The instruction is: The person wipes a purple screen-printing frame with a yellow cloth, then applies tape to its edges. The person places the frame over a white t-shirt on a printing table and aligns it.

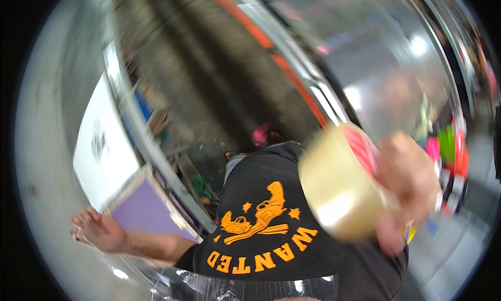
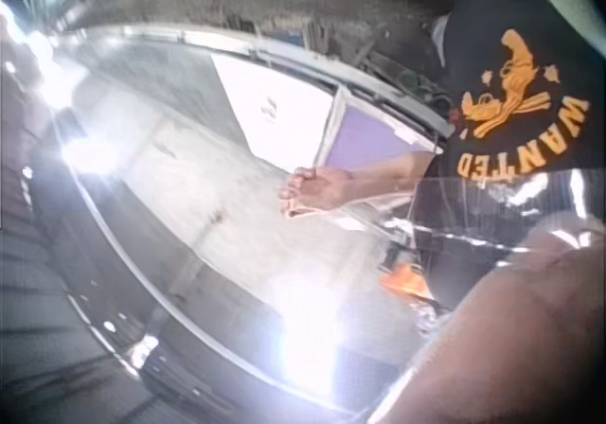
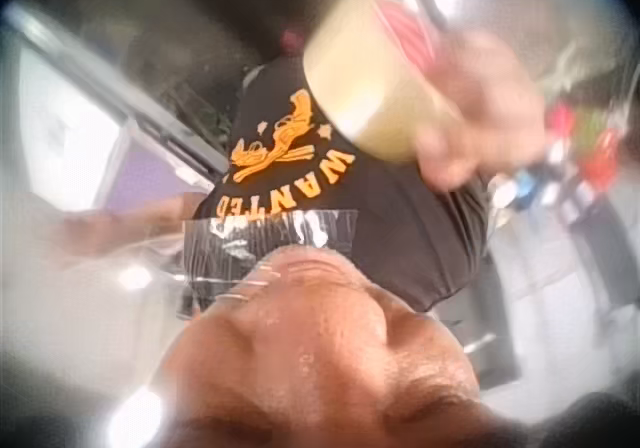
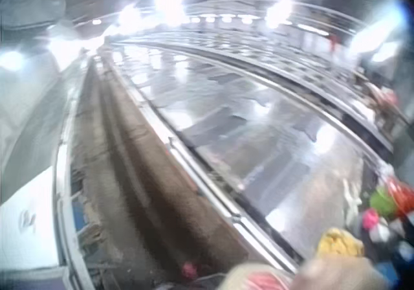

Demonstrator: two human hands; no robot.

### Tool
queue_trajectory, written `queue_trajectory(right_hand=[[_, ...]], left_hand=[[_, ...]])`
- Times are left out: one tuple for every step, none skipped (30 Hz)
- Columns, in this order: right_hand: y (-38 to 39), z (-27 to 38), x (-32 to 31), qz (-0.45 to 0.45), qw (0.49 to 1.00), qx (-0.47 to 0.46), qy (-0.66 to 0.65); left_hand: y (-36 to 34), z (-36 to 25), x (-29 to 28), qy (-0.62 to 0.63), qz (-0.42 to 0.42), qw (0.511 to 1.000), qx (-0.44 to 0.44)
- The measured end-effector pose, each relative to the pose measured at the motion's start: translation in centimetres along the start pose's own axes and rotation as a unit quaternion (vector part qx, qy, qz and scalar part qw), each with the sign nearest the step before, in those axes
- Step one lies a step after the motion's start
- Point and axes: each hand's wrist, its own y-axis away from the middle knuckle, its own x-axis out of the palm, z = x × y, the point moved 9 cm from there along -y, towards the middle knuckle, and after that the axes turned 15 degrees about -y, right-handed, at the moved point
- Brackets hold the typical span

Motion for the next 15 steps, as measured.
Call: queue_trajectory(right_hand=[[2.2,-1.1,-1.4,-0.059,0.994,0.076,0.041],[5.4,-2.9,-2.6,-0.114,0.981,0.144,0.07],[9.6,-4.4,-3.2,-0.162,0.96,0.207,0.099],[13.9,-6.1,-3.3,-0.192,0.943,0.238,0.133],[17.4,-6.8,-3.3,-0.185,0.914,0.31,0.184],[21.3,-7.3,-3.1,-0.184,0.872,0.408,0.199],[24.7,-6.6,-3.8,-0.223,0.838,0.45,0.214],[28.1,-5.7,-4.7,-0.258,0.804,0.482,0.234],[31.2,-4.5,-5.1,-0.293,0.764,0.515,0.255],[34.3,-2.5,-6.0,-0.339,0.732,0.53,0.263],[37.5,-0.5,-6.9,-0.384,0.699,0.54,0.268],[40.7,1.0,-7.6,-0.419,0.648,0.58,0.26],[44.3,2.6,-8.1,-0.452,0.596,0.615,0.248],[48.0,4.1,-8.7,-0.479,0.568,0.613,0.268],[52.4,5.1,-9.0,-0.504,0.54,0.61,0.288]], left_hand=[[-1.4,2.6,3.6,0.027,0.048,0.998,-0.015],[-2.5,4.4,7.1,0.044,0.093,0.994,-0.026],[-2.7,5.1,11.2,0.058,0.136,0.989,-0.024],[-3.0,6.0,15.4,0.083,0.171,0.981,-0.028],[-3.0,6.7,19.2,0.102,0.204,0.973,-0.033],[-3.1,6.9,22.5,0.125,0.233,0.963,-0.044],[-2.9,6.9,25.5,0.147,0.256,0.954,-0.055],[-2.3,6.7,28.4,0.17,0.279,0.942,-0.069],[-2.2,7.4,30.6,0.175,0.295,0.936,-0.074],[-1.7,7.5,32.2,0.173,0.309,0.932,-0.078],[-1.4,7.5,33.6,0.168,0.322,0.928,-0.079],[-1.1,7.5,34.8,0.182,0.339,0.92,-0.073],[-0.6,7.3,36.2,0.187,0.357,0.912,-0.072],[-0.1,7.0,37.6,0.189,0.373,0.906,-0.072],[0.4,7.0,38.8,0.191,0.387,0.899,-0.072]])
